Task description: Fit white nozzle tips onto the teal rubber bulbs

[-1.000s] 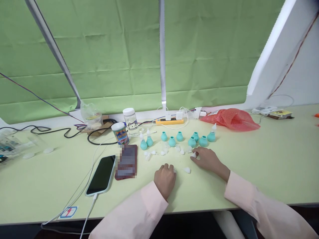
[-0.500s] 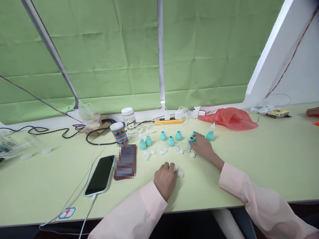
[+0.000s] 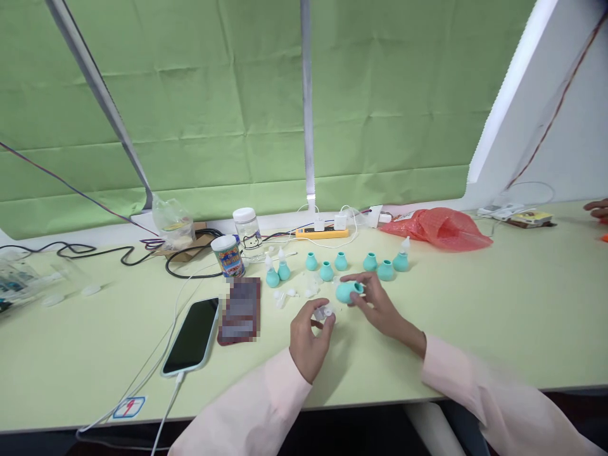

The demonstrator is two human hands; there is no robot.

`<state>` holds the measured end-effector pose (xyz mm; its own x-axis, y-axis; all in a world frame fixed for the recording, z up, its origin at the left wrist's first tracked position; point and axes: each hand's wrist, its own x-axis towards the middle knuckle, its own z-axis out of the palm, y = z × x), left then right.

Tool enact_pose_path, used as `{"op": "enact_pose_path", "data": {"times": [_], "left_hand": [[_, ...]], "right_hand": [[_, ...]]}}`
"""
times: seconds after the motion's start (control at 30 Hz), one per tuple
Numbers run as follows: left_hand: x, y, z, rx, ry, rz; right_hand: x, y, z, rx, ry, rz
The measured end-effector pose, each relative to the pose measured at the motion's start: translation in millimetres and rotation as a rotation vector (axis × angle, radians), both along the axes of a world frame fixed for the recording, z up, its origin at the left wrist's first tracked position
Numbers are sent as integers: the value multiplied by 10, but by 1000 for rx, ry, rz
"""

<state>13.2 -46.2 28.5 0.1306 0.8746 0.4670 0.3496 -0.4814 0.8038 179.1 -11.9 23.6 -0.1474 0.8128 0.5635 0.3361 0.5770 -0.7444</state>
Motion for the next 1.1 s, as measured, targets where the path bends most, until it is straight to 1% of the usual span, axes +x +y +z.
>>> {"op": "enact_pose_path", "data": {"times": [0.03, 0.1, 0.2, 0.27, 0.33, 0.47, 0.57, 0.63, 0.8, 0.97, 1.1], "left_hand": [[-3, -1, 10, -25, -51, -8], [-6, -7, 26, -63, -129, -41], [-8, -23, 45, -82, -166, -136], [-6, -29, 55, -82, -173, -179], [-3, -28, 61, -103, -219, -186], [6, -19, 66, -183, -402, -201], [7, -12, 70, -223, -485, -220], [-1, -2, 71, -251, -482, -210], [-33, 37, 60, -304, -376, -162], [-48, 57, 71, -260, -342, -183], [-63, 68, 97, -235, -281, -166]], "right_hand": [[-46, -57, -10, -16, -51, 32], [-116, -135, -35, -1, -169, 54], [-182, -182, -66, 84, -269, 50], [-215, -194, -75, 130, -286, 61], [-243, -208, -72, 160, -295, 78], [-274, -245, -46, 198, -296, 88], [-279, -253, -34, 208, -269, 70], [-279, -244, -34, 205, -252, 32], [-271, -208, -66, 188, -234, -70], [-248, -205, -127, 187, -298, -115], [-240, -202, -160, 223, -349, -165]]}}
